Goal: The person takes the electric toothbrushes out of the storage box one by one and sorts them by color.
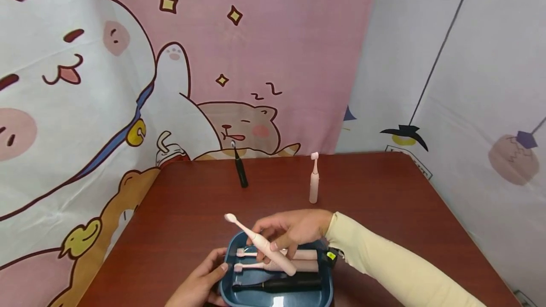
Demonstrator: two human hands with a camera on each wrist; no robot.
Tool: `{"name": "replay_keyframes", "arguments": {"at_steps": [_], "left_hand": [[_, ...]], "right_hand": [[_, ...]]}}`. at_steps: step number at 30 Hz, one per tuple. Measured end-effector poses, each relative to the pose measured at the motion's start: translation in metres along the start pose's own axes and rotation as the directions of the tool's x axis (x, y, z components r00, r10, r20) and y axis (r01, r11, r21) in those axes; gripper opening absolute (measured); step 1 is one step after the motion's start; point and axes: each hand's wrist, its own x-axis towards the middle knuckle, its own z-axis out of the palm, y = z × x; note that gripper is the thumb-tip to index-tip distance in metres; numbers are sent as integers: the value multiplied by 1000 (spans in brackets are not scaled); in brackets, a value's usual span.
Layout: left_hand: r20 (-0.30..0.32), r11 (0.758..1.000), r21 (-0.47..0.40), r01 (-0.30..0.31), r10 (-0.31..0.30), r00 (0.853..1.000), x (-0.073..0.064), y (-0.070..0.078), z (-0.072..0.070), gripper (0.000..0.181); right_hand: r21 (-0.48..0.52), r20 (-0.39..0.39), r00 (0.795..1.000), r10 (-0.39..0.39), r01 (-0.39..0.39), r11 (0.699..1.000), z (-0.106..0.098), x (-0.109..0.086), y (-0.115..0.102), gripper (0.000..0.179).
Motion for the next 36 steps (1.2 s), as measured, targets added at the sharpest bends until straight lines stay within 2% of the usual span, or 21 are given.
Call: {"name": "replay_keyframes", "arguments": {"at_steps": [5,10,13,19,22,28,33,36], "left_hand": [[2,1000,-12,-3,3,1000,-2,2,2,49],[-12,1000,1,17,-17,1000,0,0,3,49],[-7,1000,-4,9,-9,1000,0,-2,3,48],[-10,1000,-6,17,-17,1000,0,-2,2,48],[-13,1000,5,18,-18,1000,0,-1,1,49],[-17,999,19,37,-36,999,-1,0,1,50],[-12,999,0,51,-51,999,-1,0,1,49],[-11,998,-7,64,-64,998,-1,0,1,49]], "right_hand": [[-17,-107,990,-88,87,996,-2,-13,-8,37],[-1,-219,966,-137,140,990,-5,-29,-12,39],[9,-292,939,-184,195,981,-9,-41,-11,41],[-31,-417,861,-292,308,951,-21,-66,-6,44],[-59,-465,829,-312,323,945,-26,-78,-2,45],[-90,-521,788,-327,331,939,-33,-99,4,48],[-92,-557,763,-328,336,937,-40,-116,11,50],[-96,-600,738,-310,318,943,-44,-127,18,50]]}}
